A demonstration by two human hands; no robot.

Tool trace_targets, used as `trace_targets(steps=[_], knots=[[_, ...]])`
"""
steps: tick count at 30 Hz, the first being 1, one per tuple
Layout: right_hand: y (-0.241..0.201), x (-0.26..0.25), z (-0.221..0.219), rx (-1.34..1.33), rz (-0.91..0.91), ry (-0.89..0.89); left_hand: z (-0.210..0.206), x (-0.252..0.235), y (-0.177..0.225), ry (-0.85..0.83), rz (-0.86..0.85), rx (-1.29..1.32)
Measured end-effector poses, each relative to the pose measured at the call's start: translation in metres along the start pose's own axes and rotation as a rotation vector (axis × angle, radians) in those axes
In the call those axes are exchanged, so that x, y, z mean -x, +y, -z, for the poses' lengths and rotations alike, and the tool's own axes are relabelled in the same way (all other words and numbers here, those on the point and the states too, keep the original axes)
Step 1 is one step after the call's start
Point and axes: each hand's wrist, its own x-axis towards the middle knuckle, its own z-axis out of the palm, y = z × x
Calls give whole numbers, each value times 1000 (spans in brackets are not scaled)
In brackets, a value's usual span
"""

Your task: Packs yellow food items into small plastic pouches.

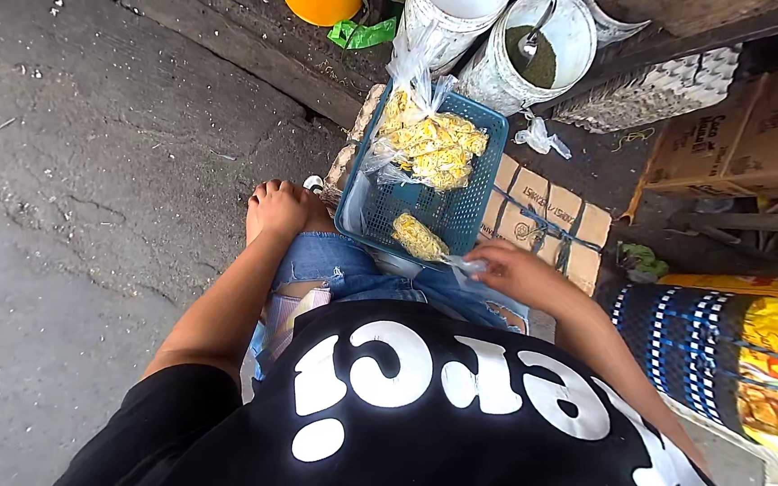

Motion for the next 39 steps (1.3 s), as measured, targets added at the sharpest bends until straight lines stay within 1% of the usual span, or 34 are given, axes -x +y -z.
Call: trace_targets(steps=[3, 6, 9, 12, 14, 16, 21, 26, 27, 29, 33, 35, 37, 39], knots=[[-22, -20, 33, 59, -22, 127, -1, -4, 4, -3, 3, -57], [-35, -77, 45, 51, -2, 170, -1, -5, 4, 2, 17, -61], [-49, -148, 33, 155, -27, 180, 2, -4, 5, -13, 37, -73], [-61, -205, 8, 277, -53, 161, 2, -1, 8, -43, 38, -125], [-63, -230, -6, 332, -113, 175, -2, 0, 8, -22, 30, -146], [-64, -242, -11, 360, -153, 187, -2, 0, 9, -14, 34, -150], [-64, -247, -8, 384, -225, 92, 7, -4, 8, -72, 55, -151], [-60, -247, -15, 366, -147, 118, 5, -13, 7, -73, 46, -177], [-59, -243, -14, 335, -144, 136, 5, -13, 6, -74, 42, -172], [-50, -232, -7, 213, -113, 245, 4, -12, 2, -51, 35, -162], [-17, -191, 27, -72, -14, 443, 6, -11, -8, -63, 43, -109], [-8, -169, 45, -122, -1, 534, 6, -11, -8, -71, 44, -94], [-7, -147, 64, -136, -29, 577, 4, -13, -5, -66, 35, -101], [-6, -125, 80, -134, -20, 605, 3, -14, -2, -58, 24, -117]])
